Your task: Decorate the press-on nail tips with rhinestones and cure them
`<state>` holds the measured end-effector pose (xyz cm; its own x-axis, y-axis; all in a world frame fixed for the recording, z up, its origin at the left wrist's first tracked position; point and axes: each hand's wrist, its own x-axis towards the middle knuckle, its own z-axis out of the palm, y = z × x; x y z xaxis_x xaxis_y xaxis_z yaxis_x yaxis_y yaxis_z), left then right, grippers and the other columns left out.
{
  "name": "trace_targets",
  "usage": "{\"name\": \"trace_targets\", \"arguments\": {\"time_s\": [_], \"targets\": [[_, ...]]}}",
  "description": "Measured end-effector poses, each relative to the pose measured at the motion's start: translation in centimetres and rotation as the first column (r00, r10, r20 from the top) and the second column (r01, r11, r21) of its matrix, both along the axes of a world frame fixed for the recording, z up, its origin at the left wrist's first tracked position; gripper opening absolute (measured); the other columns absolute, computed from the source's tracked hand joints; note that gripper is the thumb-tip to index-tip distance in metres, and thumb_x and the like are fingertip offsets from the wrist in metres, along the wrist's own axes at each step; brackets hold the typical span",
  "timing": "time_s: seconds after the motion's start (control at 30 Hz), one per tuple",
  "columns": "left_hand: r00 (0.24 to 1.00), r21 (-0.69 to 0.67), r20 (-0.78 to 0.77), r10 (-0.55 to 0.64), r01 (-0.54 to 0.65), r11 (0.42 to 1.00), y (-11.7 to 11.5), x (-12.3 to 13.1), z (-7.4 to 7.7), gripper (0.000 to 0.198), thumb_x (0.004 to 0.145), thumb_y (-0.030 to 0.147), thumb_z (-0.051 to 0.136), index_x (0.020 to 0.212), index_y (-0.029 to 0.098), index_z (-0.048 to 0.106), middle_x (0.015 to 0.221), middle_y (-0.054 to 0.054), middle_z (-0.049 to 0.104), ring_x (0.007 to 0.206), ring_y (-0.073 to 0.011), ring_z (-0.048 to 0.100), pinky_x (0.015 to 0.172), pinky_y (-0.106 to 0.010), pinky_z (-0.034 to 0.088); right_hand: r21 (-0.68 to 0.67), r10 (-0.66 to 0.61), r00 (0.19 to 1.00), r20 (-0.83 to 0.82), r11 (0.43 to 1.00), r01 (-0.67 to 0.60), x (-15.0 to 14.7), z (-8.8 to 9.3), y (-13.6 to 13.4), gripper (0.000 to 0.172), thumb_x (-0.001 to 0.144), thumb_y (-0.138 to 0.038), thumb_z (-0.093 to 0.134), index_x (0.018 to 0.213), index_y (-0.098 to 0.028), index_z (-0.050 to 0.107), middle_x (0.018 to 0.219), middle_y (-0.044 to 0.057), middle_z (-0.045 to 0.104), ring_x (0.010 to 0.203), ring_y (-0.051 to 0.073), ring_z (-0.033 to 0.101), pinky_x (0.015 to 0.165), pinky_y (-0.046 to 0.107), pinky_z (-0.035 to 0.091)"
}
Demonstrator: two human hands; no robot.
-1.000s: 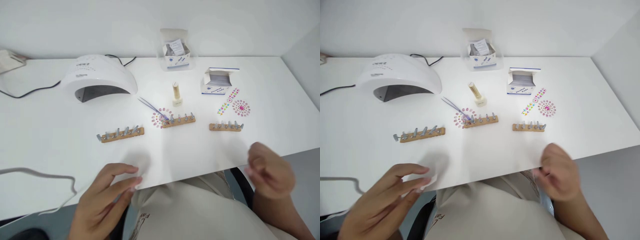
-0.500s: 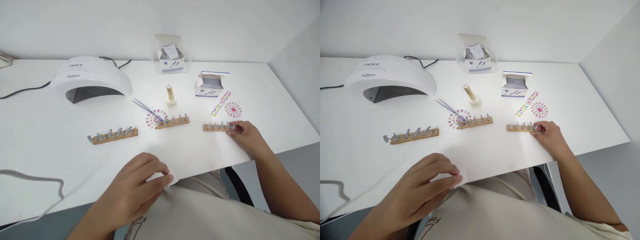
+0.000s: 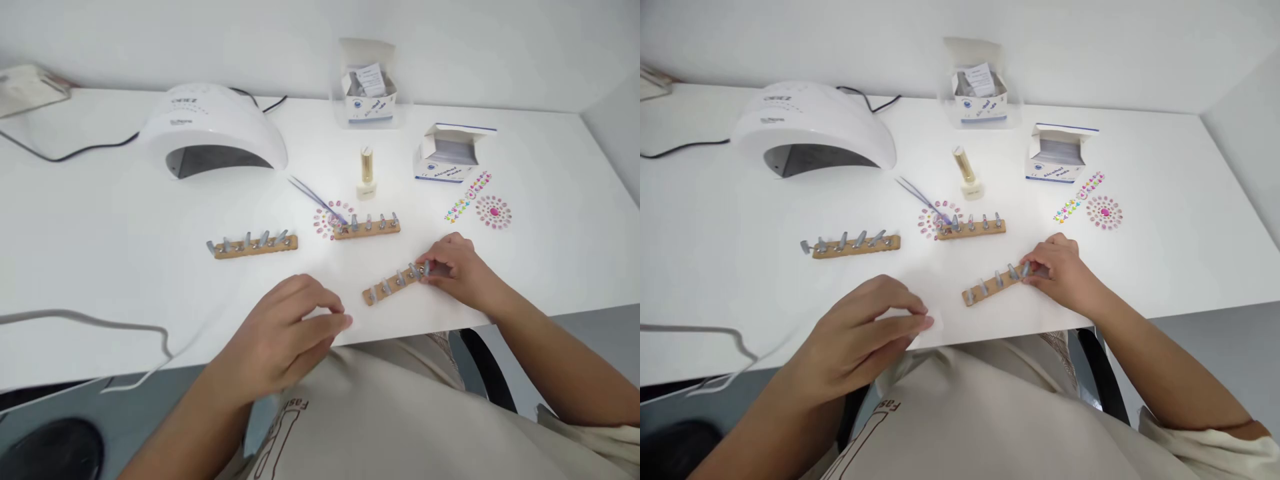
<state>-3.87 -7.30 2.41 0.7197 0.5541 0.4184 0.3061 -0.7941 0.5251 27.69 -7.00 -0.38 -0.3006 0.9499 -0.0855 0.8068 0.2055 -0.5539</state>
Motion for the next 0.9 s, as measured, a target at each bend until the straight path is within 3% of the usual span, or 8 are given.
{"name": "trace_targets", "arguments": {"time_s": [0.13, 0.23, 0.33, 0.43, 0.5, 0.6, 0.73, 0.9], "targets": [[0.984, 0.039, 0.019, 0.176, -0.177, 0.983, 0.3, -0.6, -0.3, 0.03, 0.083, 0.002, 0.05, 0.102, 0.024, 0.06, 0.086, -0.004, 0.061, 0.074, -0.0153, 0.057, 0.063, -0.03, 0.047, 0.021, 0.097, 0.995, 0.004, 0.995, -0.097, -2.8, -0.3, 2.3, 0.021, 0.081, -0.028, 0.062, 0.101, -0.025, 0.067, 0.087, 0.005, 0.067, 0.1, 0.028, 0.048, 0.093, 0.051, 0.035], [0.966, 0.054, 0.019, 0.257, -0.258, 0.965, 0.5, -1.2, -0.5, 0.028, 0.084, 0.004, 0.049, 0.101, 0.023, 0.061, 0.084, -0.004, 0.061, 0.072, -0.0148, 0.057, 0.06, -0.029, 0.046, 0.068, 0.063, 0.998, 0.018, 0.996, -0.064, -3.0, 0.0, 2.3, 0.027, 0.081, -0.028, 0.061, 0.107, -0.022, 0.063, 0.09, 0.005, 0.066, 0.1, 0.028, 0.05, 0.093, 0.05, 0.036], [0.97, 0.106, -0.012, 0.242, -0.24, 0.965, 0.7, -1.6, -0.8, 0.029, 0.083, 0.003, 0.051, 0.103, 0.021, 0.06, 0.082, -0.004, 0.06, 0.071, -0.0142, 0.054, 0.061, -0.029, 0.045, 0.332, -0.041, 0.999, 0.013, 0.943, 0.034, -3.1, 0.7, -0.4, 0.019, 0.081, -0.029, 0.058, 0.099, -0.021, 0.059, 0.081, 0.005, 0.062, 0.088, 0.025, 0.053, 0.088, 0.047, 0.039], [0.98, 0.165, -0.079, 0.182, -0.167, 0.972, 0.9, -1.6, -1.1, 0.027, 0.083, 0.002, 0.053, 0.103, 0.019, 0.058, 0.08, -0.004, 0.06, 0.07, -0.014, 0.051, 0.062, -0.028, 0.043, 0.469, 0.194, 0.98, 0.044, 0.862, -0.192, -4.8, 1.0, -4.4, 0.029, 0.082, -0.032, 0.058, 0.108, -0.018, 0.057, 0.098, 0.01, 0.065, 0.09, 0.025, 0.053, 0.084, 0.045, 0.042], [0.981, 0.206, -0.117, 0.155, -0.128, 0.97, 1.1, -1.3, -1.3, 0.024, 0.084, 0.003, 0.054, 0.103, 0.018, 0.057, 0.08, -0.005, 0.06, 0.069, -0.0139, 0.049, 0.061, -0.028, 0.043, 0.435, 0.278, 0.949, 0.149, 0.843, -0.316, -6.8, 0.6, -6.4, 0.044, 0.082, -0.036, 0.059, 0.12, -0.015, 0.054, 0.123, 0.014, 0.062, 0.101, 0.029, 0.049, 0.087, 0.047, 0.04], [0.978, 0.301, -0.143, 0.155, -0.107, 0.948, 1.1, -0.9, -1.5, 0.021, 0.085, 0.004, 0.056, 0.102, 0.017, 0.057, 0.079, -0.004, 0.061, 0.065, -0.0132, 0.046, 0.059, -0.027, 0.041, 0.414, 0.302, 0.936, 0.182, 0.84, -0.351, -9.2, -0.3, -7.4, 0.048, 0.085, -0.037, 0.056, 0.126, -0.012, 0.053, 0.139, 0.013, 0.054, 0.102, 0.03, 0.046, 0.087, 0.047, 0.039], [0.983, 0.406, -0.138, 0.125, -0.059, 0.912, 1.2, -0.9, -1.9, 0.021, 0.084, 0.005, 0.058, 0.101, 0.017, 0.056, 0.079, -0.003, 0.063, 0.066, -0.0137, 0.046, 0.059, -0.028, 0.04, 0.42, 0.293, 0.938, 0.185, 0.839, -0.345, -10.4, -1.1, -7.1, 0.047, 0.087, -0.035, 0.054, 0.126, -0.009, 0.054, 0.139, 0.015, 0.054, 0.102, 0.03, 0.045, 0.087, 0.046, 0.038], [0.981, 0.411, -0.136, 0.14, -0.073, 0.909, 1.8, -1.0, -1.9, 0.024, 0.082, 0.004, 0.061, 0.101, 0.017, 0.057, 0.078, -0.003, 0.063, 0.065, -0.0137, 0.045, 0.059, -0.028, 0.04, 0.38, 0.262, 0.944, 0.199, 0.868, -0.321, -11.0, -0.9, -7.2, 0.05, 0.086, -0.036, 0.054, 0.127, -0.006, 0.055, 0.141, 0.02, 0.052, 0.103, 0.031, 0.044, 0.089, 0.045, 0.036]]}}
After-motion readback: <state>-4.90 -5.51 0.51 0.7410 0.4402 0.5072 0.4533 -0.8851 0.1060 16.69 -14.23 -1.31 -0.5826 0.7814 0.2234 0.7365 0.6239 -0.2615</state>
